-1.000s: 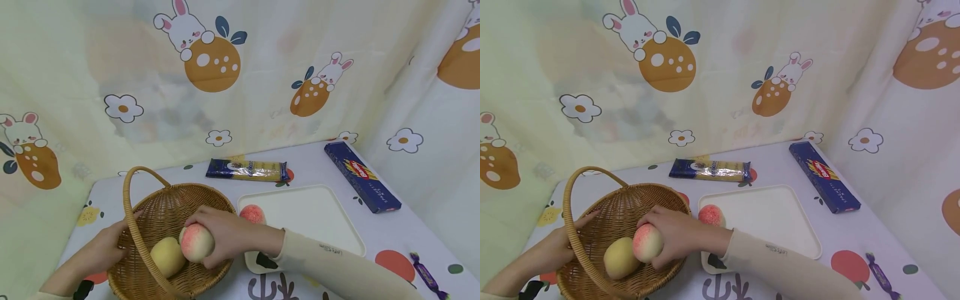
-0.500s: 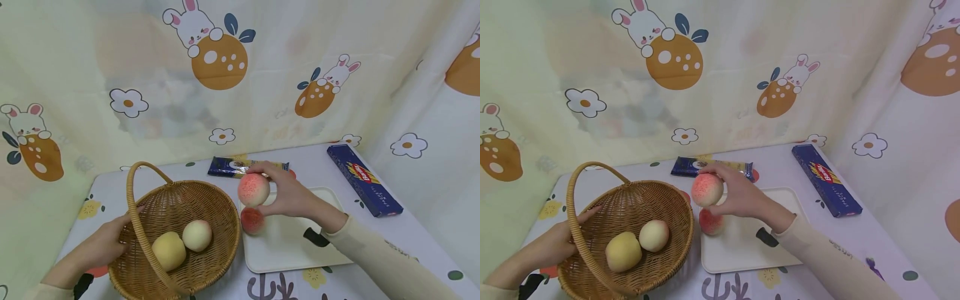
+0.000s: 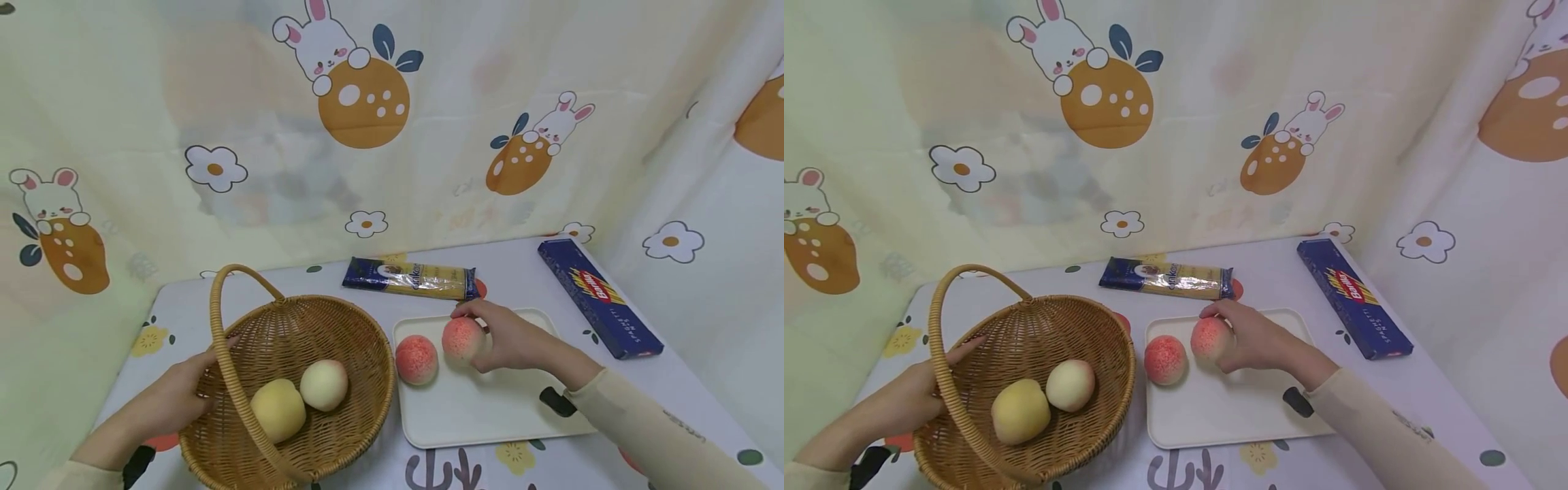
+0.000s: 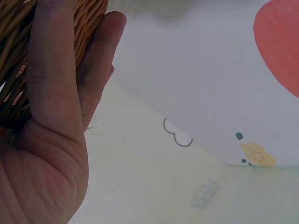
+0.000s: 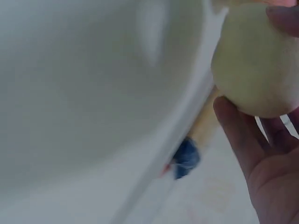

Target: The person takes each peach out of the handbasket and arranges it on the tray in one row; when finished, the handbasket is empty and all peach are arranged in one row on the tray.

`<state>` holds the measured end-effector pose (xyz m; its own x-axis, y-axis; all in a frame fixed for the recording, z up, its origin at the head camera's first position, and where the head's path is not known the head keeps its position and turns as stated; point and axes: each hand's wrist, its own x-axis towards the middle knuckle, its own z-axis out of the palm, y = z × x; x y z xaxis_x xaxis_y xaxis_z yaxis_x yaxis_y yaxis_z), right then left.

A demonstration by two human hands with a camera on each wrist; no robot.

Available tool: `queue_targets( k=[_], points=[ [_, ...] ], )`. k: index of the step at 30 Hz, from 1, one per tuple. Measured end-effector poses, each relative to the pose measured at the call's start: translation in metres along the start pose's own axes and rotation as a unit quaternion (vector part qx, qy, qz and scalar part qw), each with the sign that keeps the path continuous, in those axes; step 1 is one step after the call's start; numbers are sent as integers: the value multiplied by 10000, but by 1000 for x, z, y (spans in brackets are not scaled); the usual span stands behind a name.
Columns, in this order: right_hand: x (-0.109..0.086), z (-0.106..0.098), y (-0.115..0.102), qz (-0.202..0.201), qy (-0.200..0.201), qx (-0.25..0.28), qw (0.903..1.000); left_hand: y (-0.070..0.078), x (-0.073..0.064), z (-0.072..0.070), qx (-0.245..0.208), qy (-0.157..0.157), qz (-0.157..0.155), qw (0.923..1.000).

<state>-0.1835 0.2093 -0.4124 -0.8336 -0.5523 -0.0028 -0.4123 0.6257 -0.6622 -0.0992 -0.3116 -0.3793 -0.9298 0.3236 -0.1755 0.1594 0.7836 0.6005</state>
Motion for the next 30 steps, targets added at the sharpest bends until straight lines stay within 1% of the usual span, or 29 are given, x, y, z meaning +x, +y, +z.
queue_targets(
  k=[3, 5, 8, 13, 17, 19, 22, 24, 26, 27, 30],
  points=[
    [-3, 6, 8, -2, -288, 26, 9996, 0, 0, 0, 14, -12, -3, 10000],
    [-3, 8, 11, -73, -383, 104, 9992, 0, 0, 1, 16, -5, -4, 10000],
    [-2, 11, 12, -123, -408, 253, 9988, 0, 1, 0, 20, -2, 47, 10000],
    [-1, 15, 12, 5, -412, 449, 9981, 2, 1, -1, 33, -11, 14, 10000],
    [-1, 17, 11, 41, -394, 333, 9987, 2, 0, -2, 83, -17, -65, 9999],
    [-2, 16, 8, -6, -439, 200, 9988, 2, 1, -1, 2, -47, -128, 9999],
    [-2, 10, -3, -107, -410, 78, 9991, 1, 2, -1, 59, -77, -166, 9998],
    [0, 2, -16, -289, -266, 47, 9992, 0, 3, 0, 104, -108, -180, 9997],
    [5, -5, -33, -551, -60, 128, 9984, 0, 4, -1, 261, -94, -200, 9994],
    [9, -8, -41, -707, 31, 211, 9973, 0, 4, -1, 267, -98, -209, 9994],
    [21, -10, -67, -1140, 156, 480, 9922, 1, 4, -2, 309, -97, -254, 9992]
  ],
)
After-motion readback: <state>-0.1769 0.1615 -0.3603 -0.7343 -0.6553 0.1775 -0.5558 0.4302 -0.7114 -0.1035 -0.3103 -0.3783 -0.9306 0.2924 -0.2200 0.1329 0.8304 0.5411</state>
